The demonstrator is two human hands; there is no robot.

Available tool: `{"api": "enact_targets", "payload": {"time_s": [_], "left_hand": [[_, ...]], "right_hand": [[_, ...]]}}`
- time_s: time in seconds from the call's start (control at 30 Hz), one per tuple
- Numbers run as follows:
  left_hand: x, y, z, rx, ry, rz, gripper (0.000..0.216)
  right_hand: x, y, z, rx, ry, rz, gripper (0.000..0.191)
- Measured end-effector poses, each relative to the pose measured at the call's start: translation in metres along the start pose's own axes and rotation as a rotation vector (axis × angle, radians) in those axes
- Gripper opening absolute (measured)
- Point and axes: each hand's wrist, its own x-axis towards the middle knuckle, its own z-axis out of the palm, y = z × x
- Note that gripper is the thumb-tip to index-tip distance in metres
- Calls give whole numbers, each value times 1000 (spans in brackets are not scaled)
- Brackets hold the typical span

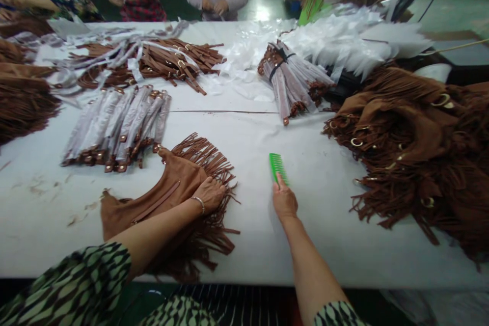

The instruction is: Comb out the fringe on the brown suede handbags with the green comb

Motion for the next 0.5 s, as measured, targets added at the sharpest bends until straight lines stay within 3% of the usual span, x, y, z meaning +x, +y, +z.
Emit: {"api": "enact_targets", "payload": {"time_s": [0.07, 0.13, 0.2, 0.27, 0.37, 0.43, 0.5], "left_hand": [[-1, 0, 2, -17, -16, -7, 27], [1, 2, 3, -28, -12, -37, 27], [3, 3, 2, -34, -7, -72, 30], [4, 4, 0, -44, -1, -73, 30], [4, 4, -3, -64, 7, -34, 29], [1, 4, -3, -68, 2, -53, 30], [-1, 2, -1, -67, -10, -97, 29]], "right_hand": [[9, 11, -26, 38, 63, -1, 47], [-1, 9, -31, 83, 60, -85, 48], [-31, -8, -11, 170, -2, -213, 47], [-69, -33, 27, 324, -109, -338, 47], [-110, -63, 80, 464, -250, -368, 47], [-113, -67, 94, 411, -276, -319, 46], [-96, -57, 88, 289, -290, -281, 45]]}}
